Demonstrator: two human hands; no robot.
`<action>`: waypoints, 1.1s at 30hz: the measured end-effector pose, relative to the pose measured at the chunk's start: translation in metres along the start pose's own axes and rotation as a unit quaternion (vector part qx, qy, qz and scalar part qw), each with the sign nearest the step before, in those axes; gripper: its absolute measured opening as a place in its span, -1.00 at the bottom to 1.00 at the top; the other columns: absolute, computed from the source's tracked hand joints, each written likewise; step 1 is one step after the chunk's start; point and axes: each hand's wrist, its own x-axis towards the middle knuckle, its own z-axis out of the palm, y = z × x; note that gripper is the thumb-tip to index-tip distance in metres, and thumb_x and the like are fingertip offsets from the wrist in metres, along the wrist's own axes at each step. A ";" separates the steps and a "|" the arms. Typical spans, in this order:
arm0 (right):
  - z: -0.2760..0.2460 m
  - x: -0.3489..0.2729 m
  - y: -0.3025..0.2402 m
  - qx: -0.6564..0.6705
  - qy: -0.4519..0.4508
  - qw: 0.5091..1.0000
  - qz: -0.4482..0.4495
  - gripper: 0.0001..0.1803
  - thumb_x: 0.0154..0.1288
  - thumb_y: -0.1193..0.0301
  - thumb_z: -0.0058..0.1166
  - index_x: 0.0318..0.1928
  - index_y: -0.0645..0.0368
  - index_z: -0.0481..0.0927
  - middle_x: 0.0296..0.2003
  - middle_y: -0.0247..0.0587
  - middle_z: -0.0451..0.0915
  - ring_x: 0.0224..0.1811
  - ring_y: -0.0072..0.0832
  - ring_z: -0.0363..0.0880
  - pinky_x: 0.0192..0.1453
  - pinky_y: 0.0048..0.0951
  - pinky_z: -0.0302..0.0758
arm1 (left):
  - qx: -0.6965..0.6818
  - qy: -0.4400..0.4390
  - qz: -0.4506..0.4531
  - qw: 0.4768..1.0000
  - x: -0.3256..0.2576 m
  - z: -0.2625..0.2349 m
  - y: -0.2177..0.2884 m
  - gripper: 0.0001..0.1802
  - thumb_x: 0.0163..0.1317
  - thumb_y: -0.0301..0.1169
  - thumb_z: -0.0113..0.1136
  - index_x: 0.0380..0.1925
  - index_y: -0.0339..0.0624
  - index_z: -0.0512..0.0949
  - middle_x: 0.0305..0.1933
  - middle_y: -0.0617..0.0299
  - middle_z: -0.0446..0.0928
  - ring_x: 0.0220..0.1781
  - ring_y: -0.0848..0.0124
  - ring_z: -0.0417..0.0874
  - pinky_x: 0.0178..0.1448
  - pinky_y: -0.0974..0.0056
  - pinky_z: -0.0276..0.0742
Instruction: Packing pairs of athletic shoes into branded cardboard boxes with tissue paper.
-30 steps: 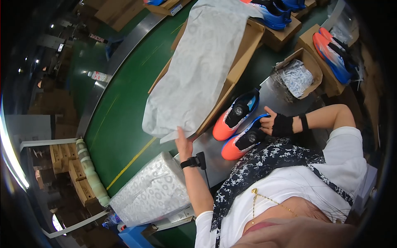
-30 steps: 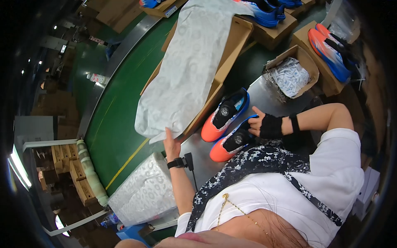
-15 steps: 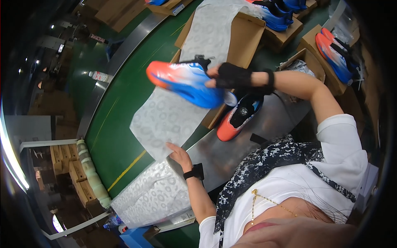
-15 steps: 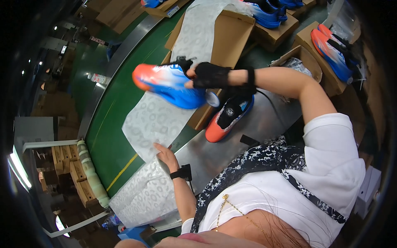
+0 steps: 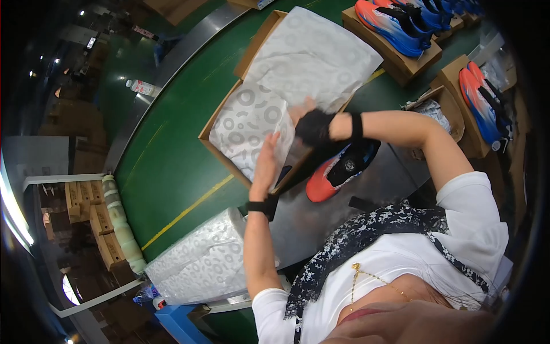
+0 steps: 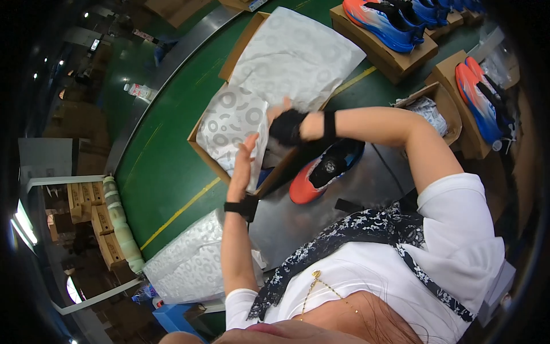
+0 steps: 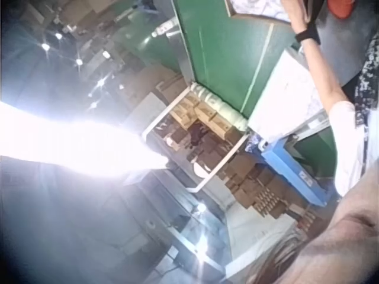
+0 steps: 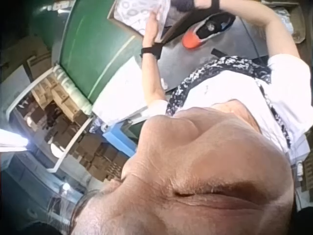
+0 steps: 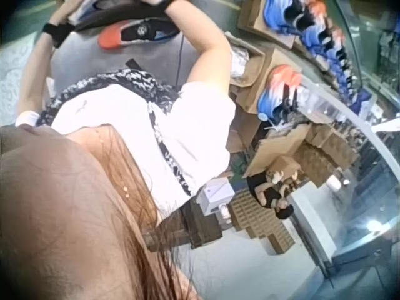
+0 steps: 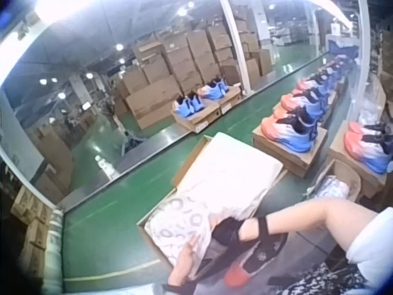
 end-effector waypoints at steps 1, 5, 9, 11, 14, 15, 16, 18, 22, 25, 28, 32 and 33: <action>-0.045 0.011 0.006 -0.089 -0.145 0.985 0.023 -0.70 -0.07 0.34 -0.09 -0.25 0.10 0.47 -0.33 -0.01 0.45 -0.15 -0.16 0.38 -0.07 0.42 -0.01 | -0.079 0.007 -0.051 0.996 0.004 -0.010 -0.004 -0.49 0.29 -0.15 -0.43 0.08 -0.26 0.23 0.21 -0.13 0.07 0.26 0.07 0.06 0.28 0.25 -0.03; -0.112 -0.014 0.055 -0.091 -0.264 0.944 0.177 -0.67 -0.02 0.32 -0.02 -0.18 0.11 0.45 -0.01 -0.01 0.29 0.03 -0.20 0.25 -0.02 0.26 0.06 | 0.498 0.018 -0.017 0.867 0.023 0.002 -0.003 -0.43 0.12 0.05 -0.19 0.05 0.00 0.31 0.24 -0.06 0.04 0.30 0.01 -0.05 0.22 -0.23 -0.21; -0.151 -0.056 0.041 0.047 0.136 0.988 0.056 -0.72 -0.07 0.37 0.08 -0.28 0.18 0.45 -0.24 -0.10 0.45 -0.18 -0.25 0.42 -0.16 -0.26 0.34 | 0.547 -0.042 -0.183 0.815 0.031 -0.003 -0.040 -0.34 -0.01 0.12 -0.06 0.07 0.05 0.29 0.26 -0.06 -0.01 0.29 -0.01 -0.07 0.15 -0.37 -0.31; -0.156 -0.090 0.033 0.129 0.106 0.982 0.093 -0.75 -0.08 0.42 0.08 -0.31 0.21 0.44 -0.36 -0.10 0.47 -0.31 -0.18 0.44 -0.25 -0.41 0.38 | 0.547 -0.010 -0.152 0.823 0.031 -0.001 -0.043 -0.32 0.01 0.07 -0.01 0.10 -0.02 0.24 0.24 -0.07 0.01 0.27 -0.04 -0.05 0.14 -0.36 -0.24; -0.144 -0.135 0.028 0.210 -0.018 0.954 0.212 -0.67 0.03 0.30 0.04 -0.20 0.22 0.45 -0.32 -0.15 0.49 -0.29 -0.25 0.46 -0.23 -0.45 0.39 | 0.435 0.229 0.004 0.871 0.031 0.009 -0.020 -0.34 -0.04 -0.10 0.14 0.04 -0.22 0.26 0.17 -0.11 0.13 0.22 -0.01 0.10 0.16 -0.16 0.02; -0.145 -0.140 0.025 0.341 -0.108 0.861 0.363 -0.60 0.08 0.20 -0.01 -0.15 0.21 0.44 -0.30 -0.20 0.50 -0.27 -0.32 0.46 -0.22 -0.46 0.39 | 0.433 0.226 0.004 0.872 0.027 0.009 -0.010 -0.34 -0.04 -0.10 0.14 0.04 -0.22 0.26 0.17 -0.11 0.13 0.22 -0.01 0.10 0.16 -0.16 0.02; -0.148 -0.143 0.020 0.454 -0.191 0.720 0.490 -0.52 0.12 0.09 -0.05 -0.09 0.20 0.44 -0.27 -0.24 0.50 -0.25 -0.39 0.46 -0.21 -0.48 0.40 | 0.292 0.140 -0.018 0.946 0.013 0.008 0.001 -0.33 -0.07 -0.12 0.18 0.03 -0.22 0.26 0.13 -0.10 0.18 0.18 0.02 0.18 0.13 -0.04 0.12; -0.151 -0.140 0.010 0.488 -0.182 0.678 0.519 -0.45 0.12 0.02 -0.09 -0.05 0.20 0.41 -0.26 -0.27 0.49 -0.23 -0.46 0.44 -0.24 -0.48 0.41 | 0.129 0.009 -0.041 0.991 -0.019 0.021 0.016 -0.32 -0.13 -0.17 0.25 0.00 -0.25 0.27 0.02 -0.06 0.30 0.05 0.09 0.34 0.05 0.17 0.28; -0.144 -0.127 0.002 0.568 -0.238 0.642 0.457 -0.39 0.10 -0.05 -0.11 0.00 0.16 0.37 -0.28 -0.25 0.48 -0.32 -0.56 0.45 -0.43 -0.56 0.43 | 0.144 0.038 0.128 0.980 -0.079 0.084 0.001 -0.25 -0.28 -0.37 0.37 -0.02 -0.30 0.24 -0.06 0.06 0.38 -0.03 0.31 0.43 0.06 0.32 0.33; -0.135 -0.097 -0.028 0.574 -0.227 0.711 0.338 -0.43 0.11 -0.05 -0.11 -0.02 0.12 0.39 -0.44 -0.35 0.46 -0.53 -0.65 0.42 -0.52 -0.66 0.37 | -0.099 0.042 0.019 0.994 -0.095 0.080 0.009 -0.20 -0.30 -0.47 0.39 0.02 -0.27 0.19 -0.03 0.14 0.38 -0.06 0.41 0.43 0.04 0.32 0.35; -0.162 -0.060 -0.034 0.672 -0.240 0.614 0.338 -0.49 0.17 0.05 -0.19 0.07 0.06 0.30 -0.32 -0.32 0.49 -0.48 -0.64 0.44 -0.48 -0.64 0.39 | -0.111 0.078 -0.046 0.990 -0.102 0.050 0.027 -0.35 -0.28 -0.51 0.37 -0.09 -0.23 0.31 -0.14 0.23 0.43 -0.10 0.42 0.44 -0.01 0.34 0.36; -0.142 -0.050 -0.044 0.657 -0.223 0.633 0.343 -0.43 0.14 0.06 -0.10 -0.01 0.26 0.35 -0.41 -0.25 0.49 -0.55 -0.63 0.42 -0.52 -0.64 0.38 | -0.280 0.269 -0.031 0.921 -0.102 0.017 0.033 -0.23 -0.11 -0.45 0.28 0.08 -0.34 0.07 -0.04 0.08 0.32 -0.07 0.36 0.40 -0.01 0.36 0.34; -0.138 -0.052 -0.044 0.622 -0.243 0.680 0.301 -0.44 0.13 0.07 -0.09 -0.04 0.30 0.38 -0.38 -0.21 0.51 -0.53 -0.63 0.43 -0.50 -0.64 0.38 | -0.332 0.285 -0.012 0.899 -0.094 0.008 0.035 -0.23 -0.06 -0.44 0.24 0.10 -0.37 0.01 -0.04 0.06 0.31 -0.08 0.35 0.41 -0.02 0.36 0.35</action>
